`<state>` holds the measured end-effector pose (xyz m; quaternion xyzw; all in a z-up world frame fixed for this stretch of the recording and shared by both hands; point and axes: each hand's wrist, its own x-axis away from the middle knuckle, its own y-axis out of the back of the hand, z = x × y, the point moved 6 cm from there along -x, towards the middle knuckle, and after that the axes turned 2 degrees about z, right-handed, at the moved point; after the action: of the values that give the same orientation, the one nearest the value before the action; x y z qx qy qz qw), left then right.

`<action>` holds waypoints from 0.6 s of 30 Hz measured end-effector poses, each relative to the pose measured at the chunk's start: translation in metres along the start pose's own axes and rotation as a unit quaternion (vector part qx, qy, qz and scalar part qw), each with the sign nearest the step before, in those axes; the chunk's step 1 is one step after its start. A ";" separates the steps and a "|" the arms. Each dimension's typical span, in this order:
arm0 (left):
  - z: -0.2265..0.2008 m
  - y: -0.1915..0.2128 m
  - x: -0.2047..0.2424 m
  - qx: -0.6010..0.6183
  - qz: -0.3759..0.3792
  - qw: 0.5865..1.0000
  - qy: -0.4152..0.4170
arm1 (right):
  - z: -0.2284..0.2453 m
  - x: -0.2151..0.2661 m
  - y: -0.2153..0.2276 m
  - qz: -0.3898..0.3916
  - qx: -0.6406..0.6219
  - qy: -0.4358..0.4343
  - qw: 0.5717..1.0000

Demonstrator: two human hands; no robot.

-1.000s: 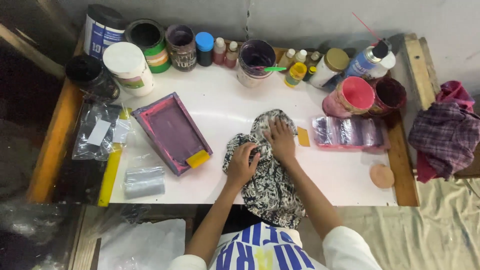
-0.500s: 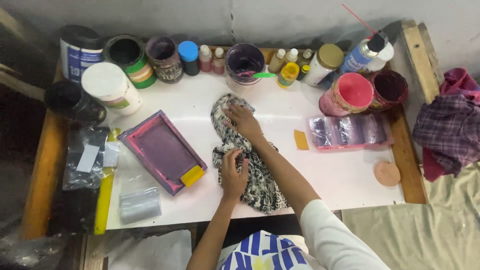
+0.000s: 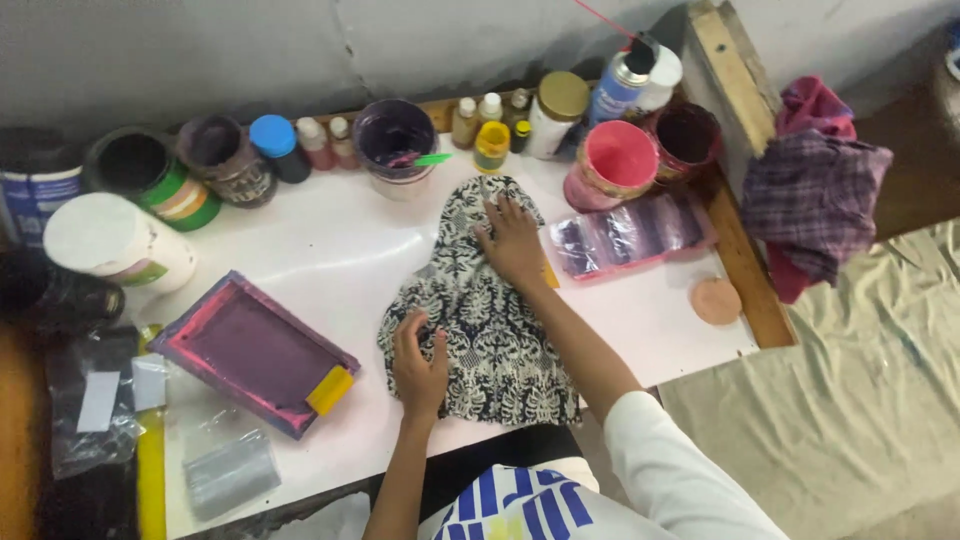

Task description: The person wipes a white table with a patterned cloth, then stirs a dark purple substance in a container using a green stick. They place several small plastic bags on the table and spread them out. Finally, they use the stick to spread the purple substance onto a rectangular tray.

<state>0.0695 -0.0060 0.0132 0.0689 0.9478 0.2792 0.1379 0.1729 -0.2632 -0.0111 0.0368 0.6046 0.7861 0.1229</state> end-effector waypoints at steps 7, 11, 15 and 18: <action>-0.009 -0.006 0.002 -0.055 0.008 0.998 -0.043 | 0.054 0.084 0.018 -0.035 0.017 0.067 0.997; -0.008 -0.016 0.004 -0.124 0.066 0.988 -0.061 | 0.042 0.165 0.003 -0.027 -0.019 0.163 0.986; -0.019 -0.033 0.017 -0.176 0.150 0.963 -0.136 | -0.013 0.215 0.029 -0.098 -0.032 0.103 0.989; -0.026 -0.038 0.031 -0.166 0.207 0.952 -0.155 | -0.079 0.237 0.026 -0.211 0.085 0.066 0.972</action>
<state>0.0303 -0.0450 0.0062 0.2823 0.8200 0.4408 0.2316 -0.0762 -0.2875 -0.0287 -0.1330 0.6700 0.6891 0.2420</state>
